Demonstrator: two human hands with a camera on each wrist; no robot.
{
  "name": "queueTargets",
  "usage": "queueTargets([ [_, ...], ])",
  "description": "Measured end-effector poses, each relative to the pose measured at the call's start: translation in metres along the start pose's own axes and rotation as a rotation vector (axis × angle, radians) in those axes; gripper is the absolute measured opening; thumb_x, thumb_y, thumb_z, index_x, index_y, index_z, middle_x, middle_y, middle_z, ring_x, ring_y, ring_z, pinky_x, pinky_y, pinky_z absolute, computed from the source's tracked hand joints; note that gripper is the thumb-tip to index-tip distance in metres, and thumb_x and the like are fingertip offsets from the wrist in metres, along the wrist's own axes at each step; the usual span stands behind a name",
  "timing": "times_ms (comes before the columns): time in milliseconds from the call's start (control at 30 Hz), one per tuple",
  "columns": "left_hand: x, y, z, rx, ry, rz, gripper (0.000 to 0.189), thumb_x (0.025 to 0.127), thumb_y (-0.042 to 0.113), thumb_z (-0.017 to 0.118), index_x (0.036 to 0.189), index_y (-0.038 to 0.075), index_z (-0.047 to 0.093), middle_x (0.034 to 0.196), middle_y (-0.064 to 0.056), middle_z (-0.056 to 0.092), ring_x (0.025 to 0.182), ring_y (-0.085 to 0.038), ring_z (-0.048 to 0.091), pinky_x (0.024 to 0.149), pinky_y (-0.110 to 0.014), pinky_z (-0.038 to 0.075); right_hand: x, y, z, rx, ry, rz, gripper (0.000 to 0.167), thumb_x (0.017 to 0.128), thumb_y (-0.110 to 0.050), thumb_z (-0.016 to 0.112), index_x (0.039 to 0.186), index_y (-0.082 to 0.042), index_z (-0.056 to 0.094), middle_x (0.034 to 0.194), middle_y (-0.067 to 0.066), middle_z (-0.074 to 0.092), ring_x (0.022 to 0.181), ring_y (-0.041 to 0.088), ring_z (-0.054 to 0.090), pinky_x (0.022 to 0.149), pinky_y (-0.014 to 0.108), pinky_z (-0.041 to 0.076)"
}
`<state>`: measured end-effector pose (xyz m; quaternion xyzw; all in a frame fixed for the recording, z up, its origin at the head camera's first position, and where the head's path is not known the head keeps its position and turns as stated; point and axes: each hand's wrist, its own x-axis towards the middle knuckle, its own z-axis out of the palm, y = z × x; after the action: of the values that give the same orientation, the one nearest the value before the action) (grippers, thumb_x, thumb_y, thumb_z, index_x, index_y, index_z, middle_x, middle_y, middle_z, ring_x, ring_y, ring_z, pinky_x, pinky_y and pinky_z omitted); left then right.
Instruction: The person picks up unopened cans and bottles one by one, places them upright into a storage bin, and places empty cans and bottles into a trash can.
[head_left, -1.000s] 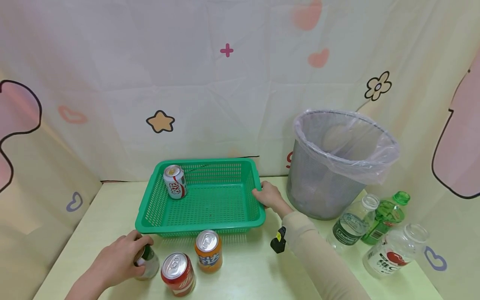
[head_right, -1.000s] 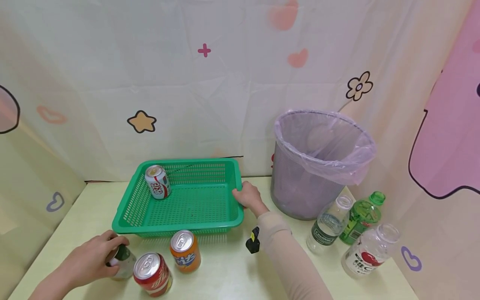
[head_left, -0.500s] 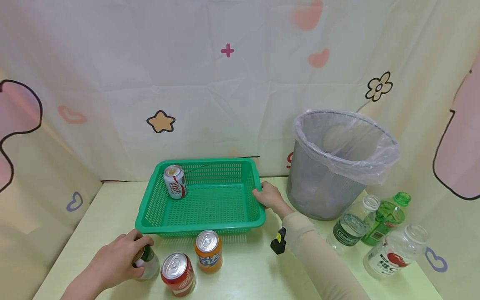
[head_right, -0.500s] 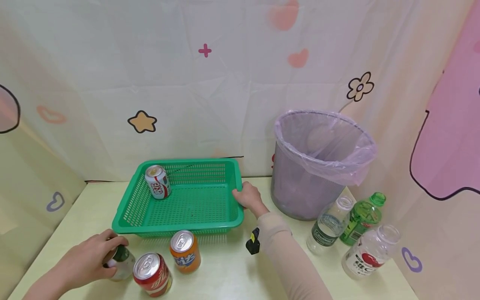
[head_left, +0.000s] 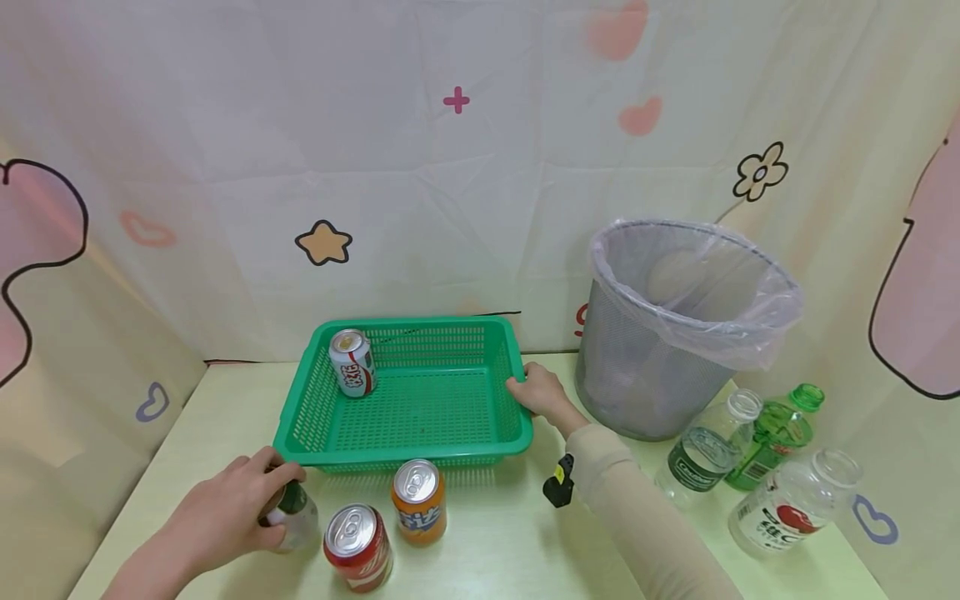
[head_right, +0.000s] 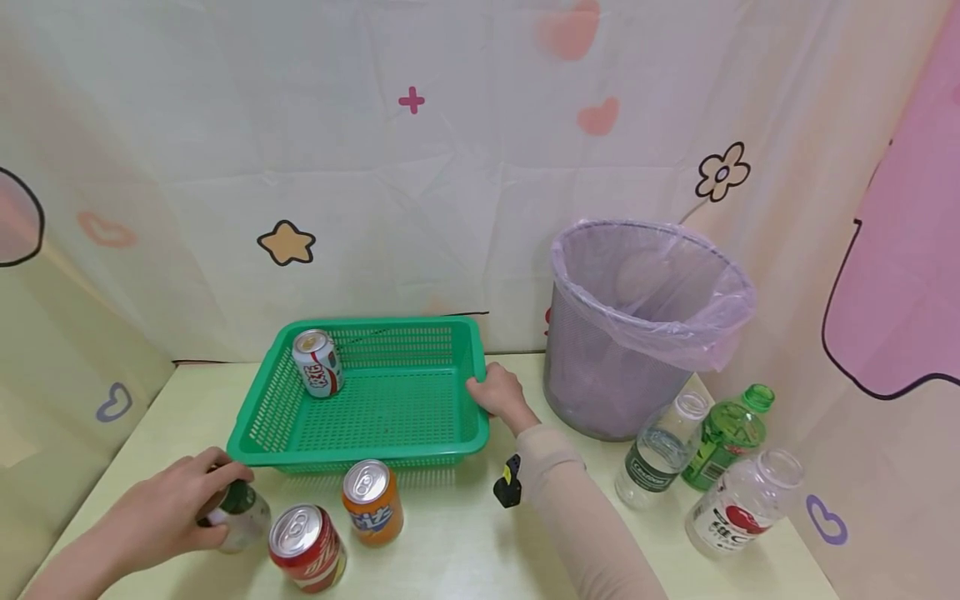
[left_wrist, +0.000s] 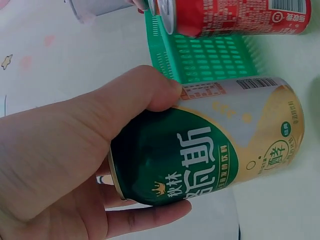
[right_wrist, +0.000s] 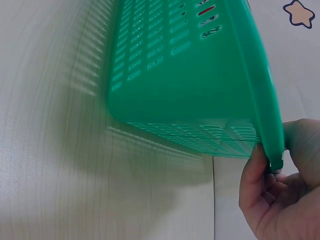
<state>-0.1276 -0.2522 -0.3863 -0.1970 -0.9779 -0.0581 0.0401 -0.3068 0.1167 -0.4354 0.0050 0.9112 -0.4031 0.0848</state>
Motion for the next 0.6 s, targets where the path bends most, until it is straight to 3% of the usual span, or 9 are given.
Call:
queueTargets([
  [600, 0.006, 0.002, -0.026, 0.022, 0.008, 0.08, 0.039, 0.063, 0.021, 0.073, 0.098, 0.025, 0.057, 0.093, 0.005, 0.049, 0.075, -0.01, 0.045, 0.048, -0.022, 0.036, 0.002, 0.001, 0.0, -0.016, -0.001, -0.001, 0.032, 0.091, -0.023, 0.05, 0.11, 0.003, 0.053, 0.091, 0.016, 0.06, 0.064, 0.018, 0.061, 0.057, 0.035, 0.056],
])
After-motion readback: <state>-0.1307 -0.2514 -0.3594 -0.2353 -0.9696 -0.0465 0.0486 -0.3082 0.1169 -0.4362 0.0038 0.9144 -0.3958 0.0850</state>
